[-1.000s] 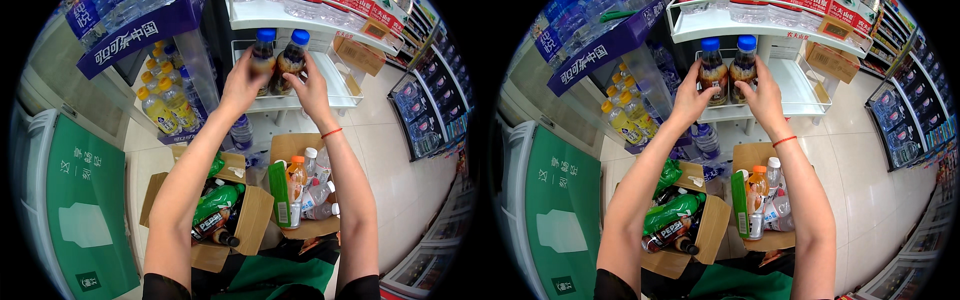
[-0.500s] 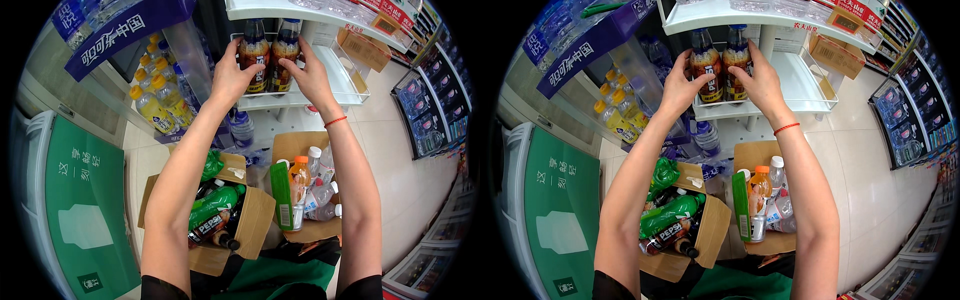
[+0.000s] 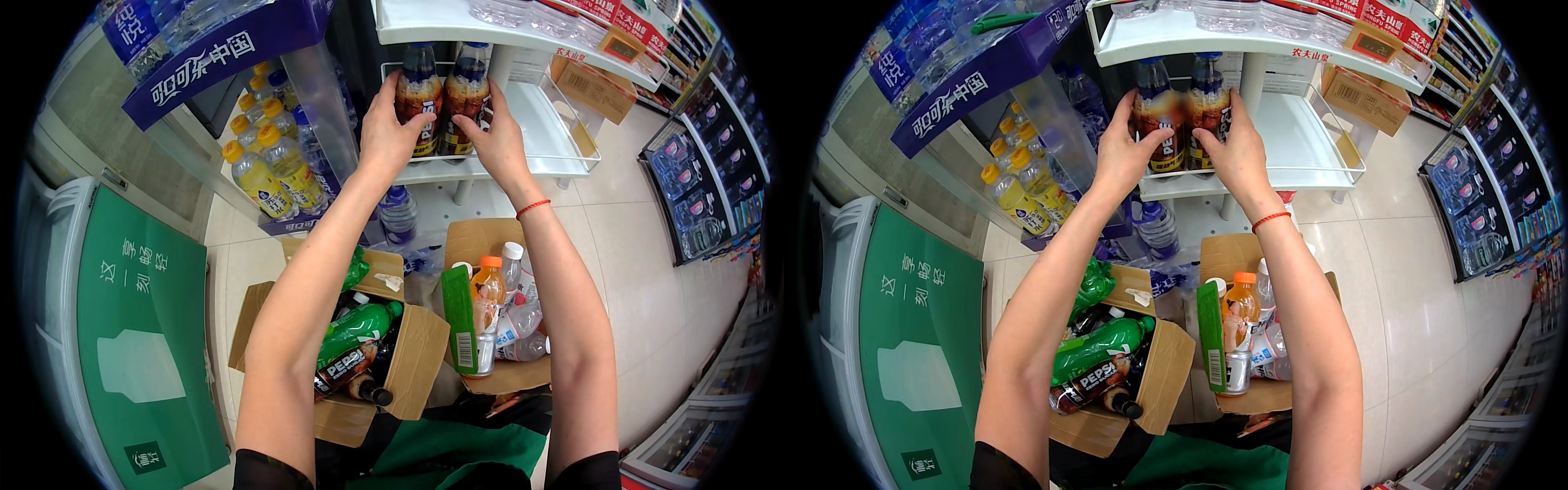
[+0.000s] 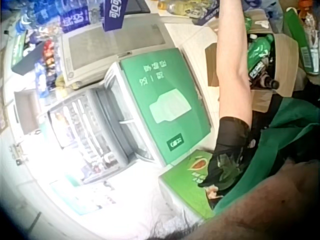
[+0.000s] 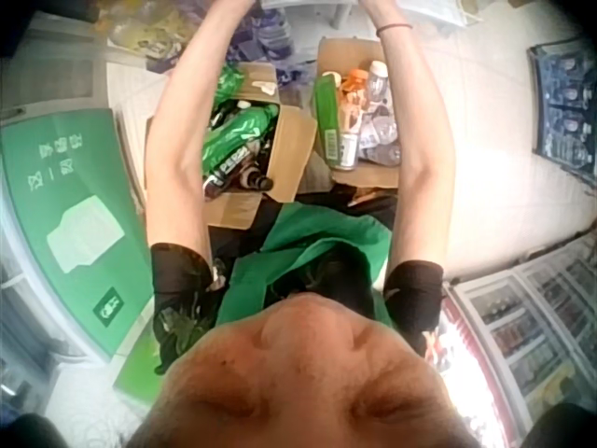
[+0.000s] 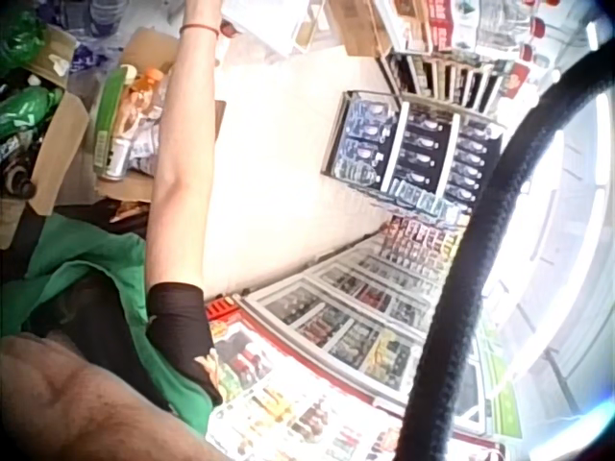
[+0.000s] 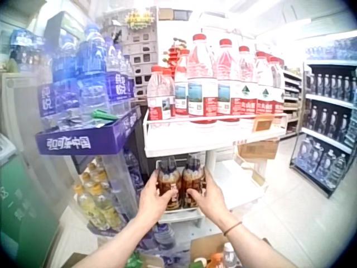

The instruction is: The person sits on the floor and takes various bottled beverages, including Pepsi and 7-Up, from a cardboard box. They place these bottles one by one onto the shelves of a nearby open refrigerator.

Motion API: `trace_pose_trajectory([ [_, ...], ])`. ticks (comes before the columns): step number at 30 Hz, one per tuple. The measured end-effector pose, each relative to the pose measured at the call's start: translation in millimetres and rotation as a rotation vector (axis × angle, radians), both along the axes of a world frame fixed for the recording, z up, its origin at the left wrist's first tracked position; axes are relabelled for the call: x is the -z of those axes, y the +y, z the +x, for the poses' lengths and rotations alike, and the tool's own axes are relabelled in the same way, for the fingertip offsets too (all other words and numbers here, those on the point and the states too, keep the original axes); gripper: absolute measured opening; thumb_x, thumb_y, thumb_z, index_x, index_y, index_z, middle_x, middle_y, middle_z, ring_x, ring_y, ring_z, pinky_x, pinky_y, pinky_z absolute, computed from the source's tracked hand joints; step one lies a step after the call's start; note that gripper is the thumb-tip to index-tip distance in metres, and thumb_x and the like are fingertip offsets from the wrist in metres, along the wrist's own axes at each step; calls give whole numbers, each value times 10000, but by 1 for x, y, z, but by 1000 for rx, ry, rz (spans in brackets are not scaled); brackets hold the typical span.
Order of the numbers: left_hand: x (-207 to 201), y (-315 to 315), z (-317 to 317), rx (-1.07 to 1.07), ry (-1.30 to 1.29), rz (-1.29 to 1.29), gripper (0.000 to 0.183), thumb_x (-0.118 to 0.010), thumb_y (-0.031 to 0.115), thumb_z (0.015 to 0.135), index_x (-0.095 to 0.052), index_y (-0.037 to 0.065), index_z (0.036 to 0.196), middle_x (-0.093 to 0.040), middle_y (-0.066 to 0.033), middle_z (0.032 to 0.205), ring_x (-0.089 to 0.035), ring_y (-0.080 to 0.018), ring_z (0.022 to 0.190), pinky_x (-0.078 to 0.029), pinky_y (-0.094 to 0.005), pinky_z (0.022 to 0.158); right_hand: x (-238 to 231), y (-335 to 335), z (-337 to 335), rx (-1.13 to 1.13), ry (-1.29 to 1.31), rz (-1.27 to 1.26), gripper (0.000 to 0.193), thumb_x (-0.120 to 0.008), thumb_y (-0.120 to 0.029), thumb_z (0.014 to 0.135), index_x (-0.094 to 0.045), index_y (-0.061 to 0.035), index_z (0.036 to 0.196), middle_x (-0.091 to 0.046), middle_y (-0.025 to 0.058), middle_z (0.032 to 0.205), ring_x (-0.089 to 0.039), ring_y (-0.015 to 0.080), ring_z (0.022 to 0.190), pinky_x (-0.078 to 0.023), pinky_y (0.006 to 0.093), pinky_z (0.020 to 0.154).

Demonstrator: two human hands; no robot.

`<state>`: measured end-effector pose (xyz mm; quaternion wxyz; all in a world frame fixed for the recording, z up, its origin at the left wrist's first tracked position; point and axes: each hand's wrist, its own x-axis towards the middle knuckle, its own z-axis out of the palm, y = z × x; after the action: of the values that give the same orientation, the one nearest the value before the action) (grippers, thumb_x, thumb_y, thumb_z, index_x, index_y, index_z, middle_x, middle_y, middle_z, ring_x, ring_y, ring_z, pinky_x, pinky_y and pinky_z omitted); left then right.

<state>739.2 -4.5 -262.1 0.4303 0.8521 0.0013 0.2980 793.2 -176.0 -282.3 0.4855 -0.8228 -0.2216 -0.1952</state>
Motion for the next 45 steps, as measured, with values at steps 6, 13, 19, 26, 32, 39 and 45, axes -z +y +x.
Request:
trace_pose_trajectory([
  [6,1,6,-3,107,-38,-63,800,-804,129,747,-373,15,1410,-589,-171,1250,-604,-218,1090,-469,-328,939,1,3,-4,35,-36,-8,762,-724,-187,846,-305,15,1449,-549,206,1305,-588,306,1150,-494,369,922],
  [13,1,-4,-21,78,-112,71,739,-798,84,718,-412,23,1345,-558,-174,1250,-568,-277,1156,-478,-355,939,-23,4,-27,163,-247,17,664,-705,-164,820,-393,47,1366,-415,300,1383,-433,414,1283,-377,426,1060],
  [19,2,-8,-46,213,-197,37,685,-725,-48,718,-417,61,1320,-497,-173,1258,-525,-383,1157,-456,-400,959,-44,9,-67,-55,-387,12,491,-669,-104,801,-513,13,1252,-536,214,1271,-575,359,1102,-484,403,931],
  [26,-35,-12,-80,230,-316,112,685,-724,-1,750,-427,121,1355,-538,-155,1227,-589,-361,1064,-512,-393,874,-70,18,-108,-150,-268,231,472,-725,-159,804,-542,-42,1222,-643,158,1041,-646,297,908,-521,357,792],
  [32,-60,-7,-158,235,-269,178,723,-816,225,704,-492,120,1341,-604,-125,1118,-622,-319,1005,-517,-382,835,-96,9,-174,-149,-223,213,468,-750,-214,795,-558,-40,1184,-678,146,1014,-677,218,788,-532,318,662],
  [39,-40,0,-259,297,194,215,749,-823,301,720,-516,26,1346,-637,-157,1155,-640,-260,966,-509,-355,866,-55,-4,-252,-260,272,191,525,-735,-322,828,-545,39,1157,-701,176,926,-697,204,763,-536,305,647],
  [45,12,8,-306,350,352,150,752,-789,281,719,-449,74,1358,-649,-211,1118,-617,-389,1038,-494,-433,877,10,3,-303,-170,365,40,503,-718,-340,838,-533,35,1118,-685,199,950,-684,274,749,-527,359,666],
])
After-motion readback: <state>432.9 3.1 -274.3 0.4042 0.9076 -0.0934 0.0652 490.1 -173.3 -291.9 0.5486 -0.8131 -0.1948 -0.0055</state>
